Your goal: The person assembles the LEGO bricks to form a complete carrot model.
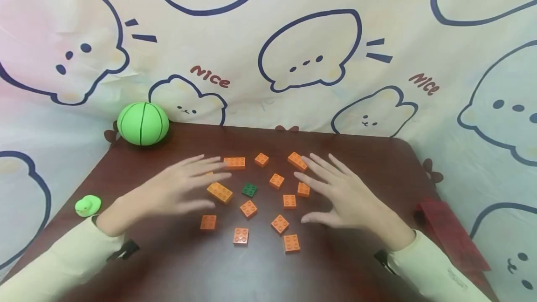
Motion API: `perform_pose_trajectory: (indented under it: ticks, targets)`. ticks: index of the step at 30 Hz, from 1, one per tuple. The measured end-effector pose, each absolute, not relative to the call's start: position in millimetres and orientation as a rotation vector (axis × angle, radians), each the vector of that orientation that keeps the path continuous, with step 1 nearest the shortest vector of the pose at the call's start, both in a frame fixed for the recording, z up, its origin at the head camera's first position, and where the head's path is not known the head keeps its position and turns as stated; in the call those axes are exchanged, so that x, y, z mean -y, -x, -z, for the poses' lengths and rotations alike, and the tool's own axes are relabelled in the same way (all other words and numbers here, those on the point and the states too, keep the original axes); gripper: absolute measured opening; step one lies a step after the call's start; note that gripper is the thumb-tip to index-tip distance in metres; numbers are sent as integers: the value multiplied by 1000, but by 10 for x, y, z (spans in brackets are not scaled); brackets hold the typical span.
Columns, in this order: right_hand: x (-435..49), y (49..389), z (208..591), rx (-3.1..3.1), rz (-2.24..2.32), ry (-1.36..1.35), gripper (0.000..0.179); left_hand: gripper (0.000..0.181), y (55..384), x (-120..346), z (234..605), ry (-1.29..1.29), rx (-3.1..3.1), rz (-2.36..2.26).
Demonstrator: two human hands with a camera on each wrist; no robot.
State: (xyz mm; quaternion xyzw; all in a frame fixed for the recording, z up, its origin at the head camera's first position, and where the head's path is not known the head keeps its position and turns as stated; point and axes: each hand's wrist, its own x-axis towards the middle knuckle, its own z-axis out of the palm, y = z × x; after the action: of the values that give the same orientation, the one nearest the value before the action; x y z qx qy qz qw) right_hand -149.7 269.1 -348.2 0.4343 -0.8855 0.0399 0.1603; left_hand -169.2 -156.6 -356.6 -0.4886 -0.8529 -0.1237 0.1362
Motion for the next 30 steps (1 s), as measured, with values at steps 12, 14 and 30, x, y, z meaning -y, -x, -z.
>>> perform_pose_trajectory:
  ticks: [12,14,30]
  targets:
    - [-2670,1601,3527,2623,-243,-1150,36,12,2126,1724,3821,742,2831,652]
    - [-2678,1613,3556,2668,-254,-1139,34,20,2188,1726,3925,658,2942,673]
    - [-2506,1545,3917,2812,-265,-1240,32,36,2531,1779,4273,466,3249,644]
